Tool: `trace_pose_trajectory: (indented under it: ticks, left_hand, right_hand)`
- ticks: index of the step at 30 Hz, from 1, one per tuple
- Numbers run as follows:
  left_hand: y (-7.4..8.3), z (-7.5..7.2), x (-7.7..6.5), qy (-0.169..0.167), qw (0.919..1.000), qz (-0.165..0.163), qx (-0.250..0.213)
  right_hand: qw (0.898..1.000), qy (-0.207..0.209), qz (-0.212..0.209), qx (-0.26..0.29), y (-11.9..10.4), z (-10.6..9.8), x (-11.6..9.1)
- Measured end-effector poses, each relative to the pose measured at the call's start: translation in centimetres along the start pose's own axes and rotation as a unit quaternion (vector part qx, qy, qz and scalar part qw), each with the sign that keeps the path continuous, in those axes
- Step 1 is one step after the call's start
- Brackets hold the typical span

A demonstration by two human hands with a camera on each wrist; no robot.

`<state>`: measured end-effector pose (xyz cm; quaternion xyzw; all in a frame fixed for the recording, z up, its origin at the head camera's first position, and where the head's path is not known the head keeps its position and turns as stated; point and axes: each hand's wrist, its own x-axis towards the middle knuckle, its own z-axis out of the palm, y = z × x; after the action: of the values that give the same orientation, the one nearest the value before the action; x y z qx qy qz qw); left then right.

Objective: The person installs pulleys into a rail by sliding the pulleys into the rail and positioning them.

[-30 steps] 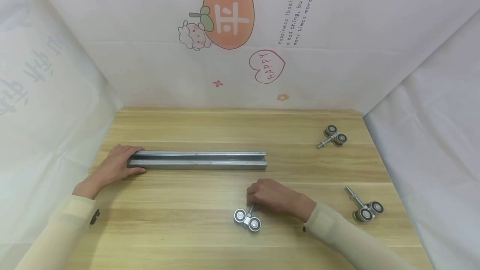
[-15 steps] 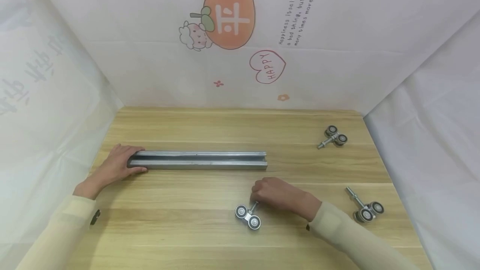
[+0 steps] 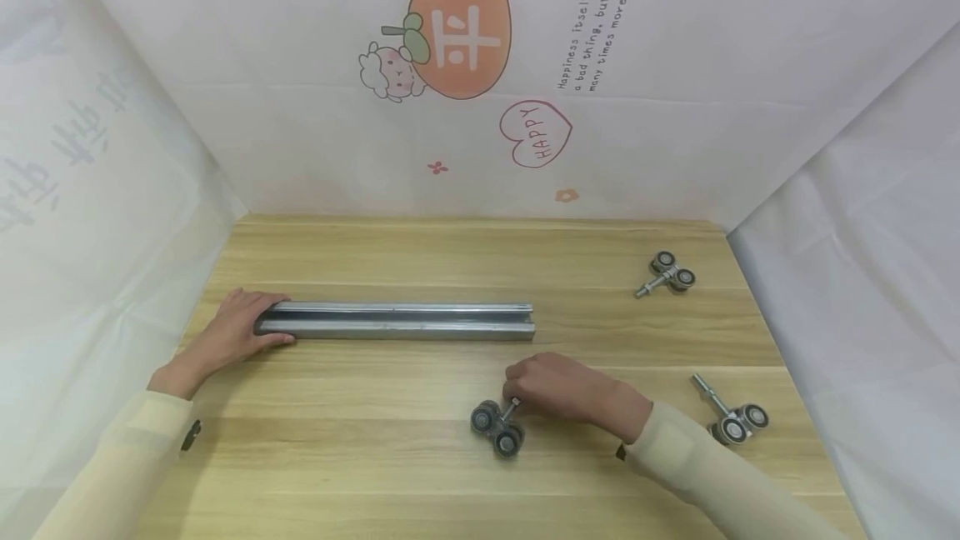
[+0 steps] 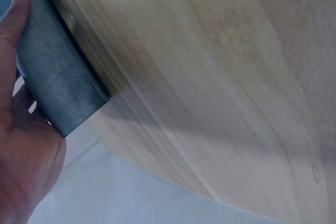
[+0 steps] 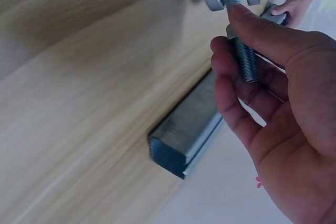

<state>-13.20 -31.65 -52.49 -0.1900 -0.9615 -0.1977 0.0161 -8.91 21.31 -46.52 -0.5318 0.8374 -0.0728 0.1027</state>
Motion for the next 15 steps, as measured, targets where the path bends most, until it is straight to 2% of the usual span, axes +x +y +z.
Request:
trace_pose_trajectory:
  ticks: [10, 15]
  left_hand:
    - [-0.2, 0.2, -0.1, 0.015, 0.9998, 0.011, 0.004]
    - [-0.2, 0.1, -0.1, 0.016, 0.9998, 0.009, 0.003]
  right_hand:
    - [0.998, -0.002, -0.015, 0.055, -1.0, -1.5, 0.4]
    - [0.999, 0.001, -0.020, 0.048, -1.6, -1.4, 0.6]
